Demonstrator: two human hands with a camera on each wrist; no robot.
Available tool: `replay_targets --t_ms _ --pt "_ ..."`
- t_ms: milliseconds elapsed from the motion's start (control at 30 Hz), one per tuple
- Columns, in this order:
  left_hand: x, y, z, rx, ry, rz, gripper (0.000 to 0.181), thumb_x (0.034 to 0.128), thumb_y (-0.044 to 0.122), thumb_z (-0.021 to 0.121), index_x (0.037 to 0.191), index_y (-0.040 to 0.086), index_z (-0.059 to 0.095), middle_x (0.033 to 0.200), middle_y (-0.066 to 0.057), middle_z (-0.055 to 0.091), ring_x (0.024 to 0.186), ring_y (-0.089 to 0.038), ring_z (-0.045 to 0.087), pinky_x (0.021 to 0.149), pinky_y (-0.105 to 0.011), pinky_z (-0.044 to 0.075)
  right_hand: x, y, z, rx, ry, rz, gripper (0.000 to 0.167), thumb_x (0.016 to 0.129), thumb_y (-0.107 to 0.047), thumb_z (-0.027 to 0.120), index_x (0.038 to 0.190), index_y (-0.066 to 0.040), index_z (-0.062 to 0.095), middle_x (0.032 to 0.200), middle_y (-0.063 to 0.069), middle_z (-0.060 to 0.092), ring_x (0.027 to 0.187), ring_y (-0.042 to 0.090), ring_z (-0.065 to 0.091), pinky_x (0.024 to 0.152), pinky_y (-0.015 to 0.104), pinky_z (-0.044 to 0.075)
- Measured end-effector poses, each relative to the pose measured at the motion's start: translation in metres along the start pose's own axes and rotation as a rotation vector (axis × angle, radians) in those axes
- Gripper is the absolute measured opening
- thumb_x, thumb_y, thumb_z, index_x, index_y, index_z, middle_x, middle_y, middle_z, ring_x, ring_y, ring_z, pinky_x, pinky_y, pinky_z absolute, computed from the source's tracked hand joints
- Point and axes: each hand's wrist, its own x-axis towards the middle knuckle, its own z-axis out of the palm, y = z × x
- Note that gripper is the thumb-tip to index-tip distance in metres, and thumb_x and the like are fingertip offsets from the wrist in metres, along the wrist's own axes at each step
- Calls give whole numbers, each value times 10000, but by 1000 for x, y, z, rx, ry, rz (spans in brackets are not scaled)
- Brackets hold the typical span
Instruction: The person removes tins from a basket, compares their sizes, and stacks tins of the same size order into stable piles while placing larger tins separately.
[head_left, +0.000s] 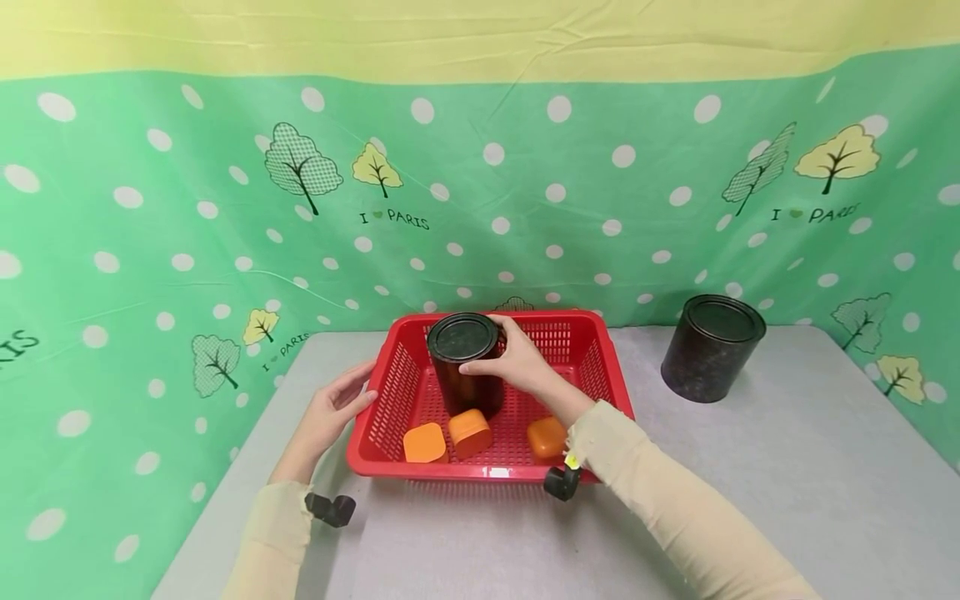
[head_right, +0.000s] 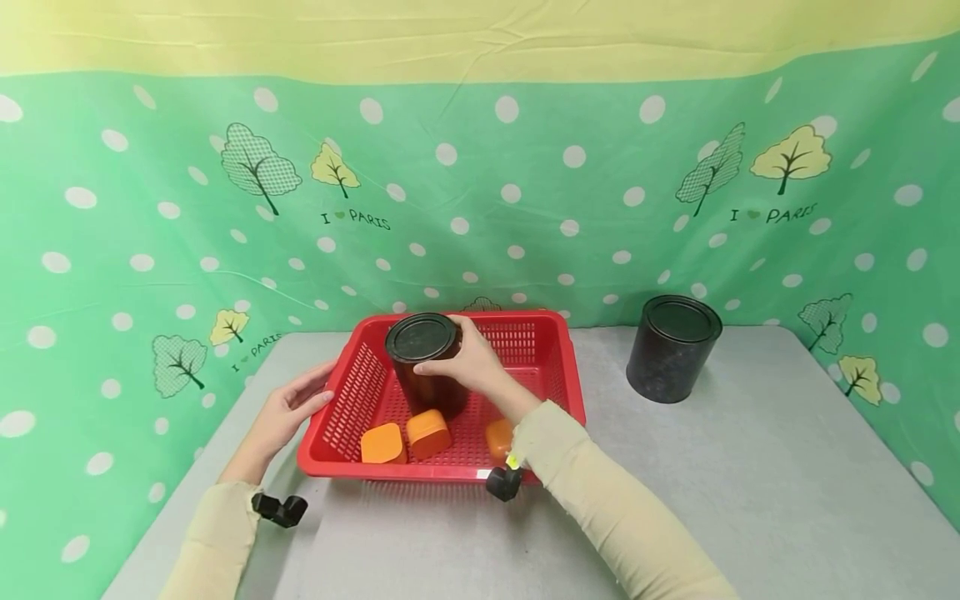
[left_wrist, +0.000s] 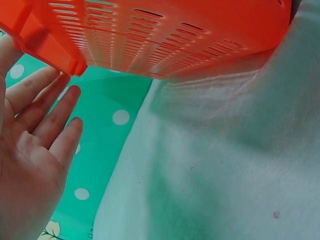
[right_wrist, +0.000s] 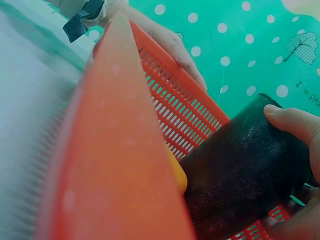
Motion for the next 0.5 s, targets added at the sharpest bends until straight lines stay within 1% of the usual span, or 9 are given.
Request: replay_targets --t_ms 167,367,400,433,500 --pt "0 0 -1 2 -3 -15 556 983 169 631 1490 43 445 1565 -193 409 1389 -81 472 1030 -60 397 -1 -2 -1 3 4 3 869 759 -216 871 1473 -137 381 1494 88 459 1425 278 427 1186 487 378" --pt "0 0 -1 21 -2 -37 572 979 211 643 1497 73 445 1565 -166 421 1338 15 486 1003 -48 409 -2 -4 -2 11 17 4 888 766 -225 866 1490 -132 359 1507 96 450 1424 282 435 1183 480 386" --pt "0 0 0 24 -2 -39 572 979 214 643 1498 75 445 1566 -162 421 1348 -1 486 1003 -46 409 -2 -5 -3 12 18 1 887 768 -225 863 1491 -131 357 1506 98 452 1419 282 439 1182 480 387" --pt "0 0 0 24 -2 -37 571 979 212 643 1497 76 447 1565 -163 422 1369 -45 487 1003 -47 408 -2 -5 -3 10 21 -2 885 770 -228 862 1492 -132 358 1506 96 454 1416 280 442 1182 479 387" --pt "1 0 0 22 -3 -31 566 981 202 638 1496 68 445 1567 -171 417 1416 -171 468 1006 -44 403 -2 -5 -4 14 25 -9 879 773 -223 859 1490 -130 359 1502 101 456 1414 281 439 1184 484 381"
